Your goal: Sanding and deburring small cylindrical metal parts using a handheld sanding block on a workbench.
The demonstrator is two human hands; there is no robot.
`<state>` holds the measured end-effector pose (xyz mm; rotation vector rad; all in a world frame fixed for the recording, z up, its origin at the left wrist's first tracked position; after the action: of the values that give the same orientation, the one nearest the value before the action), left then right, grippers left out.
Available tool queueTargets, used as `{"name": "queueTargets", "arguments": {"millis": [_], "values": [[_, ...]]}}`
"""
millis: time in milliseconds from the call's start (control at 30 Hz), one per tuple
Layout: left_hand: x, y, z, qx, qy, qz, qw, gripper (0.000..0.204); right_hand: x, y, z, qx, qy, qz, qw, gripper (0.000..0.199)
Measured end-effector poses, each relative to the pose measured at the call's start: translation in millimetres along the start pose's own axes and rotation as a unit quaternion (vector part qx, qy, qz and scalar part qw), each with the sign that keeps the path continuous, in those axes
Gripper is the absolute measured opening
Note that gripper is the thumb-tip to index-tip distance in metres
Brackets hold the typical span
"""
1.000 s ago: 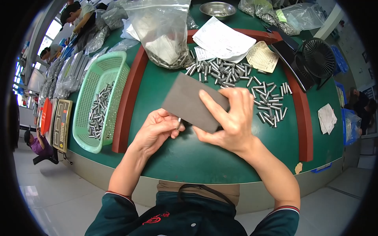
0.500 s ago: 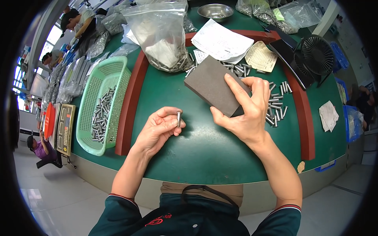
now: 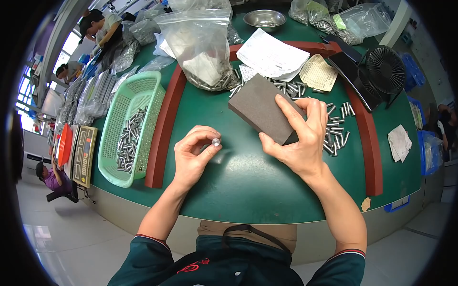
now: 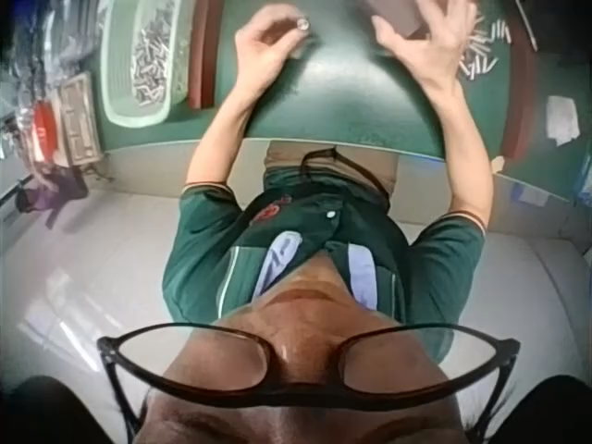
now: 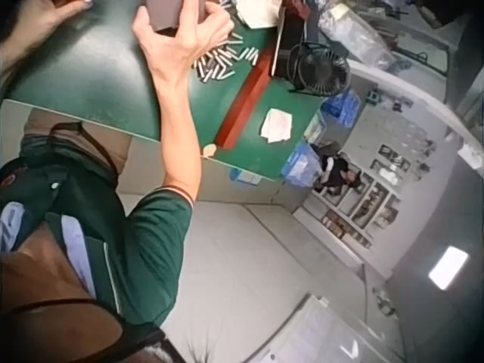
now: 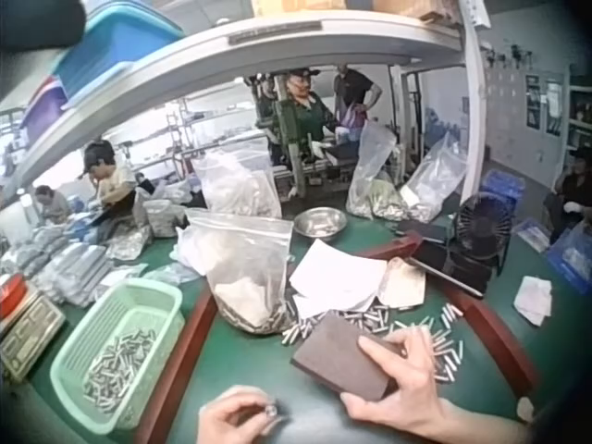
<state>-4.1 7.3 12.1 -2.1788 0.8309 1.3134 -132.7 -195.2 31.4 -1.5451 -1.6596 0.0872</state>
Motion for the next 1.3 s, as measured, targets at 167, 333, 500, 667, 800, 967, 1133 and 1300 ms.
{"name": "queueTargets", "arguments": {"millis": [167, 333, 500, 667, 800, 967, 1133, 1300], "values": [[6.9, -0.4, -5.7, -0.006, -0.010, 0.015, 1.000, 0.015, -1.6, 4.2, -3.6, 0.010, 0.001, 0.002, 1.000, 0.068], [-1.4, -1.2, -13.7, -0.016, -0.013, 0.026, 0.999, 0.014, 4.7, 6.0, -9.9, 0.005, -0.007, -0.028, 1.000, 0.068], [0.2, 1.0, -0.4, -0.011, -0.052, -0.080, 0.995, 0.021, 43.1, 11.3, 16.9, 0.094, -0.064, -0.118, 0.986, 0.071], [-4.7, 3.5, 15.0, 0.012, -0.096, -0.084, 0.992, 0.026, 44.2, 11.8, 31.9, 0.069, -0.051, -0.148, 0.985, 0.068], [-11.3, 9.2, 0.5, 0.038, -0.095, -0.049, 0.993, 0.026, 39.8, 6.4, 26.5, 0.063, -0.021, -0.136, 0.988, 0.069], [-4.9, 14.8, -23.5, 0.043, -0.025, -0.093, 0.994, 0.025, 35.6, 5.1, 13.7, 0.052, -0.013, -0.138, 0.989, 0.068], [-4.9, 24.1, -39.3, 0.058, 0.071, -0.132, 0.987, 0.009, 10.3, 15.1, -0.2, 0.002, 0.034, -0.108, 0.994, 0.067], [12.2, 24.0, -37.2, -0.053, -0.030, -0.059, 0.996, 0.013, 27.4, 9.5, -2.0, 0.025, -0.046, -0.112, 0.992, 0.072]]}}
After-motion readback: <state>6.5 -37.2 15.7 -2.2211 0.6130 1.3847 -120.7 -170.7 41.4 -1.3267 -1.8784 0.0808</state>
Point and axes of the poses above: each hand's wrist, its own z-axis away from the middle knuckle, its own y-axis out of the palm, x = y × z, the point moved 1 cm from there along -z, towards the middle knuckle, and after that the axes turned 11 degrees about y, right-handed, at the moved point
